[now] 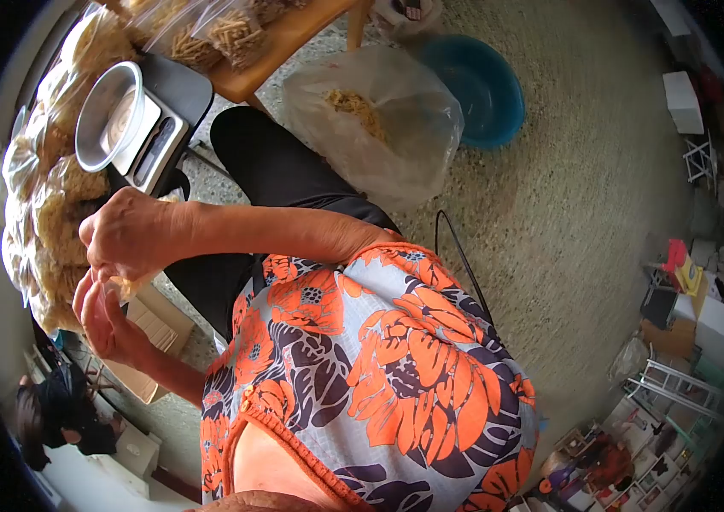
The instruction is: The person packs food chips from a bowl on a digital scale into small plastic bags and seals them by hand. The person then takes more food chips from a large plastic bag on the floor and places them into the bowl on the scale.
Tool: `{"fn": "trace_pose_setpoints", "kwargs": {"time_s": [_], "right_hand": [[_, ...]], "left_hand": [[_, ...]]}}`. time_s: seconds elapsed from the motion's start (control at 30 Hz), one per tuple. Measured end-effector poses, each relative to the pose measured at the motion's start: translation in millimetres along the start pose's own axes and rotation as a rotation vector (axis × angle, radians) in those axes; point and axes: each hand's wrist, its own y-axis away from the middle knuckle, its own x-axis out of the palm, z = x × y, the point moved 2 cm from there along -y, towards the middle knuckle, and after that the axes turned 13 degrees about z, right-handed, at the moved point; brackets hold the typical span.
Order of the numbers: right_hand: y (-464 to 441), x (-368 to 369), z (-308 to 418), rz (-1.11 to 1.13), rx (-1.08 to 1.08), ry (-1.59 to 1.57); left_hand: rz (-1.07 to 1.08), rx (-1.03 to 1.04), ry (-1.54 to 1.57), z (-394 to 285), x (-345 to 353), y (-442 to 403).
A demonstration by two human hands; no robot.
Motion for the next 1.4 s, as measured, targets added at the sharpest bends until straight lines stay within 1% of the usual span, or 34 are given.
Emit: {"fn": "trace_pose_setpoints", "kwargs": {"time_s": [0.03, 0.1, 0.13, 0.17, 0.23, 0.27, 0.3, 0.37, 0.43, 0.5, 0.53, 0.57, 0.63, 0.67, 0.77, 0.8, 0.83, 0.9, 0.93, 1.0, 1.1, 1.13, 1.17, 1.23, 1.3, 1.33, 1.37, 1.4], "right_hand": [[1.8, -4.4, 1.5, -0.012, 0.007, 0.003], [1.7, -7.7, 4.6, 0.049, 0.009, 0.279], [4.2, -13.5, 5.1, -0.007, -0.022, 0.288], [8.4, -19.3, 5.2, -0.017, -0.009, 0.300], [15.8, -36.8, 9.6, 0.047, 0.049, 0.262], [20.3, -43.3, 9.8, 0.052, 0.066, 0.288], [-16.8, -3.8, 6.4, 0.058, 0.080, 0.295], [-16.1, -3.0, 1.6, 0.084, 0.128, 0.345], [-11.2, -4.8, -2.5, 0.052, 0.138, 0.370], [-6.5, -13.2, -6.1, -0.052, 0.138, 0.370], [-1.0, -20.6, -6.2, -0.090, 0.135, 0.387], [4.1, -25.4, -7.1, -0.084, 0.136, 0.399], [13.3, -34.2, -11.1, -0.178, 0.198, 0.316], [20.2, -31.3, -17.8, -0.217, 0.210, 0.256], [32.9, -39.8, -19.4, -0.239, 0.257, 0.228], [36.0, -39.6, -21.6, -0.243, 0.239, 0.221], [38.7, -38.2, -22.2, -0.250, 0.243, 0.225], [43.8, -34.5, -21.0, -0.192, 0.280, 0.233], [46.5, -32.8, -18.5, -0.190, 0.272, 0.233], [47.7, -30.4, -14.8, -0.115, 0.263, 0.207], [51.0, -30.5, -13.7, -0.096, 0.237, 0.141], [51.5, -31.6, -14.7, -0.078, 0.267, 0.141], [53.3, -34.4, -15.4, -0.059, 0.304, 0.147], [55.7, -41.3, -16.1, -0.087, 0.283, 0.091], [56.9, -45.7, -13.8, -0.080, 0.315, 0.131], [56.9, -47.4, -12.5, -0.041, 0.351, 0.163], [56.7, -46.7, -12.2, -0.022, 0.330, 0.158], [58.2, -44.9, -14.4, -0.016, 0.355, 0.144]], "left_hand": [[0.035, -0.013, 0.005, -3.7, 2.6, -1.0], [0.092, 0.000, 0.030, 0.1, -2.0, -5.4], [0.117, -0.002, 0.026, -3.0, 2.1, -7.7], [0.142, -0.003, 0.023, -3.6, 7.1, -11.4], [0.163, 0.031, 0.050, -8.7, 22.6, -19.5], [0.143, 0.001, 0.012, -11.5, 29.4, -22.7], [0.115, -0.040, -0.013, 19.8, -14.1, -31.2], [0.152, -0.029, -0.039, 30.4, -15.4, -38.6], [0.177, -0.012, -0.050, 33.0, -9.6, -48.4], [0.305, -0.095, -0.294, 28.6, -2.0, -55.5], [0.350, -0.065, -0.307, 25.4, 4.3, -59.5], [0.346, -0.060, -0.295, 28.7, 9.6, -61.5], [0.397, 0.022, -0.132, 34.7, 20.1, -65.5], [0.416, 0.040, -0.125, 31.0, 26.2, -67.6], [0.470, 0.060, -0.053, 28.5, 39.3, -69.3], [0.530, 0.094, -0.070, 31.7, 39.7, -72.1], [0.538, 0.099, -0.068, 32.2, 40.2, -72.3], [0.526, 0.021, -0.136, 28.7, 43.0, -72.1], [0.519, 0.023, -0.139, 25.6, 42.5, -71.5], [0.553, -0.110, -0.130, 21.5, 37.7, -67.9], [0.496, -0.097, 0.002, 10.0, 41.9, -66.2], [0.489, -0.101, 0.032, 6.2, 40.3, -65.9], [0.496, -0.074, 0.034, 2.1, 38.9, -65.0], [0.483, -0.039, 0.055, 0.8, 39.8, -58.8], [0.451, -0.068, 0.015, -4.9, 41.8, -54.6], [0.434, -0.039, -0.042, -3.2, 41.2, -54.1], [0.420, -0.013, -0.097, -0.4, 41.3, -52.7], [0.396, -0.023, -0.103, 0.5, 40.9, -51.8]]}}
